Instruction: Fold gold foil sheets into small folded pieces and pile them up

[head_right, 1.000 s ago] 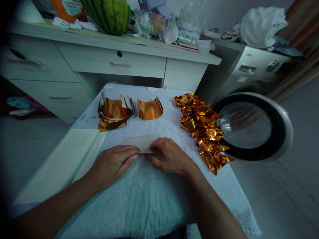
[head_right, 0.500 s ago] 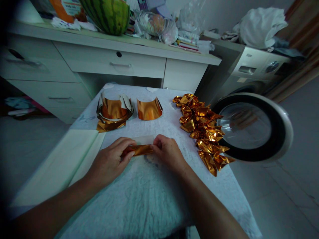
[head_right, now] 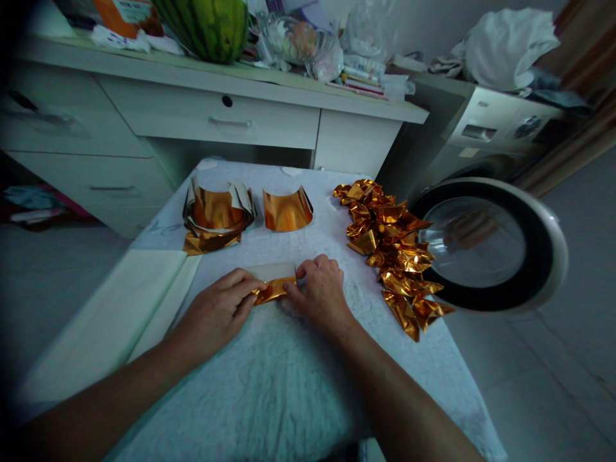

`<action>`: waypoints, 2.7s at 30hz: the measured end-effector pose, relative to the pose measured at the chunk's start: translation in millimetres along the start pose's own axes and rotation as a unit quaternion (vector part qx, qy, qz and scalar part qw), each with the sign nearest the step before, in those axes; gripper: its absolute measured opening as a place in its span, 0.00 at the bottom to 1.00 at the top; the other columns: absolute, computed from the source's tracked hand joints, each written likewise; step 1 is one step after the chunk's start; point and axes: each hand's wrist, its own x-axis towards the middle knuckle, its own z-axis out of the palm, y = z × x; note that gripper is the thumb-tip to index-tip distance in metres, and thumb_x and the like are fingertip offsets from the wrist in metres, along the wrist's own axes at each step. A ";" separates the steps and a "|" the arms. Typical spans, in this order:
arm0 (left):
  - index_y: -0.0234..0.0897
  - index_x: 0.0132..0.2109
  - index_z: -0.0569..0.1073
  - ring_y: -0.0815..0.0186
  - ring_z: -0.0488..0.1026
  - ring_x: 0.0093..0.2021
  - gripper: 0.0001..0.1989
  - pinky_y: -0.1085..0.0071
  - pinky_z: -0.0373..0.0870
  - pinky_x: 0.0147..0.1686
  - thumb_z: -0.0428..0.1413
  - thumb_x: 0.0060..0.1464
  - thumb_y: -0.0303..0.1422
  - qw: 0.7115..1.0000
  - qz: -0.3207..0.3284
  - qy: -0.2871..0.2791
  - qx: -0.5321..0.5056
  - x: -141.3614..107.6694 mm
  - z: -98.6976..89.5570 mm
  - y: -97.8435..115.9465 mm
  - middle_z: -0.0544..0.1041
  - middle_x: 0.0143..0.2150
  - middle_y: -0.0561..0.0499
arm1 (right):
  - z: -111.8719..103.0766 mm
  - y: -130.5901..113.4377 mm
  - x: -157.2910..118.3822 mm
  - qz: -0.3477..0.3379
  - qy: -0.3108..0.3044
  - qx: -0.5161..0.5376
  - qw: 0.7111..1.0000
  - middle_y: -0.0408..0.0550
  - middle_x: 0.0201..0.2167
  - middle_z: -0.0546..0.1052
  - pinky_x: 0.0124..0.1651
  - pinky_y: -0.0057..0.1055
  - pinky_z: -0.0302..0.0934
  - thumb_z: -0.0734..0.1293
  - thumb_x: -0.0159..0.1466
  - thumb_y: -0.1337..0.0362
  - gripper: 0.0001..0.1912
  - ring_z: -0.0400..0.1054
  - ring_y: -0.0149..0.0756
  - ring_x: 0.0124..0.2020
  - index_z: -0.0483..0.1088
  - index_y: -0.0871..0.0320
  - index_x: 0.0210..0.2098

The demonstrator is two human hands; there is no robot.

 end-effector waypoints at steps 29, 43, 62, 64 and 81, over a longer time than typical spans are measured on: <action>0.46 0.53 0.74 0.61 0.69 0.43 0.21 0.66 0.68 0.42 0.47 0.59 0.21 0.988 0.048 -0.008 0.147 -0.7 7.4 -1.3 0.71 0.46 0.49 | 4.1 -10.4 -1.7 0.017 -0.016 0.186 0.982 0.38 0.26 0.71 0.39 0.31 0.52 0.67 0.57 0.71 0.10 0.65 0.34 0.32 0.64 0.55 0.36; 0.46 0.54 0.74 0.60 0.68 0.44 0.22 0.64 0.68 0.42 0.46 0.59 0.21 0.989 0.051 -0.013 0.139 -1.6 7.2 -2.2 0.71 0.46 0.48 | 8.6 -10.8 -0.7 0.025 -0.008 0.210 0.977 0.38 0.27 0.71 0.37 0.31 0.54 0.66 0.59 0.68 0.11 0.65 0.33 0.30 0.63 0.54 0.41; 0.45 0.51 0.75 0.59 0.70 0.43 0.22 0.63 0.70 0.43 0.45 0.58 0.22 0.994 0.026 -0.012 0.103 -0.1 5.6 0.8 0.72 0.47 0.47 | 10.4 -15.3 1.1 0.041 0.007 0.179 0.983 0.38 0.26 0.72 0.46 0.38 0.53 0.66 0.59 0.69 0.11 0.66 0.36 0.32 0.62 0.55 0.41; 0.46 0.51 0.75 0.59 0.70 0.44 0.22 0.63 0.70 0.43 0.45 0.58 0.21 0.994 0.023 -0.017 0.108 -0.4 5.9 0.3 0.72 0.47 0.47 | 10.1 -15.7 0.8 0.045 0.006 0.176 0.983 0.39 0.27 0.72 0.47 0.38 0.52 0.66 0.59 0.69 0.11 0.66 0.36 0.33 0.62 0.55 0.41; 0.43 0.53 0.74 0.61 0.69 0.43 0.23 0.64 0.70 0.44 0.44 0.58 0.19 0.990 0.027 -0.032 0.135 -0.3 5.8 0.1 0.71 0.47 0.47 | 12.1 -15.4 1.0 0.048 0.019 0.181 0.982 0.38 0.26 0.72 0.43 0.35 0.54 0.67 0.58 0.69 0.11 0.65 0.36 0.32 0.61 0.54 0.38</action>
